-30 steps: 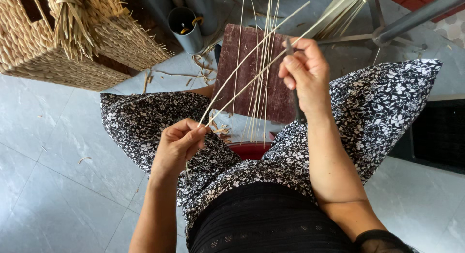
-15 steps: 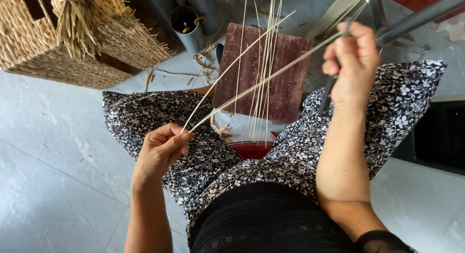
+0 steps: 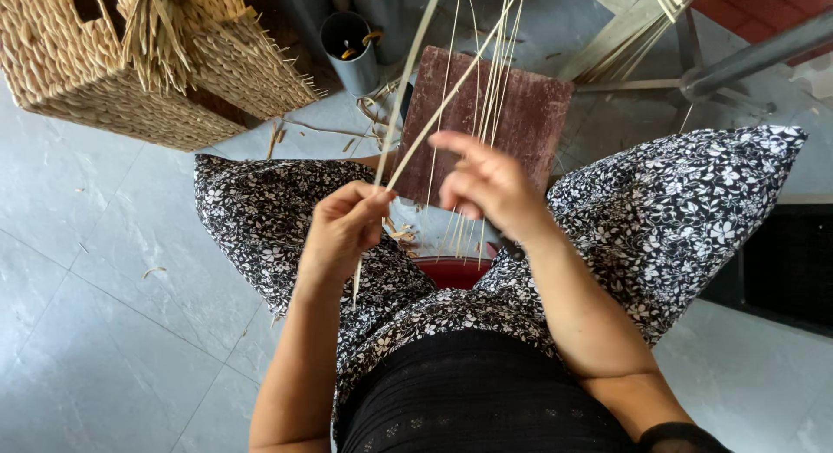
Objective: The person sits on the floor and splits thin bamboo strips with a small knife, shaving and drawing each strip through the blade to split it lengthwise into narrower strands. Finished strands are laid onto a red board on their lap, and scrap pieces are set aside on the floor.
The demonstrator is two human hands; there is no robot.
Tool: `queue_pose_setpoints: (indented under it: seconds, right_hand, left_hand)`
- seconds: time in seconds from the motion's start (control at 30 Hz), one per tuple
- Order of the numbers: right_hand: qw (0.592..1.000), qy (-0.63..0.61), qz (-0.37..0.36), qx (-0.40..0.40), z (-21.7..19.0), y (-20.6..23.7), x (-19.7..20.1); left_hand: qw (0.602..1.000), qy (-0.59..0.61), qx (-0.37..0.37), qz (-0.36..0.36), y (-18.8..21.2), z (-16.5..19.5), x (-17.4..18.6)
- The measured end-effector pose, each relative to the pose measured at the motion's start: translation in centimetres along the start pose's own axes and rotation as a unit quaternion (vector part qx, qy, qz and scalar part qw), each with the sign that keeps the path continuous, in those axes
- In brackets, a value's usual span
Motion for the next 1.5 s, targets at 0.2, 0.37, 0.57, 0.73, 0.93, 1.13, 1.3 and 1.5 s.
queue_pose_setpoints:
  seconds: [0.2,0.37,0.57,0.73,0.93,1.13,1.3,1.5]
  right_hand:
    - [1.000,-0.013,-0.004,-0.005,2.2,0.0,-1.8]
    - [0.996,-0.051,0.066,0.010,3.0,-0.1,0.9]
    - [0.988,-0.032,0.142,0.042,1.8,-0.3,5.4]
    - [0.977,-0.060,0.195,0.068,0.9,0.3,8.6]
    - [0.952,-0.048,0.281,0.109,-0.6,1.4,12.6]
    - [0.923,-0.089,0.335,0.164,-2.7,2.1,13.6]
    - [0.981,-0.070,0.147,0.108,-2.2,1.6,4.9]
    - [0.991,-0.082,-0.104,-0.025,0.8,2.0,-5.9]
  left_hand:
    - [0.998,-0.052,0.026,0.020,-0.7,-1.4,-1.9]
    - [0.998,-0.055,0.026,0.010,-0.4,-1.4,-2.0]
    - [0.995,-0.080,0.051,-0.007,0.7,-1.3,-0.9]
    - [0.991,-0.111,0.068,-0.004,1.8,-0.8,1.0]
    - [0.995,-0.083,0.048,-0.004,2.6,0.1,3.3]
    - [0.999,0.002,-0.014,0.035,1.2,0.8,4.7]
    - [0.993,0.084,-0.084,0.014,-1.8,1.2,2.2]
    - [0.982,0.160,-0.095,0.016,-3.1,1.5,-0.6]
Point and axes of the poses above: each hand's wrist, its own y-axis away from the middle knuckle, its own x-axis out of the back of the hand, z = x × y, the point moved 8 cm from there along -y, towards the middle knuckle, and after that the axes turned 10 degrees about x, right-handed, at the moved point
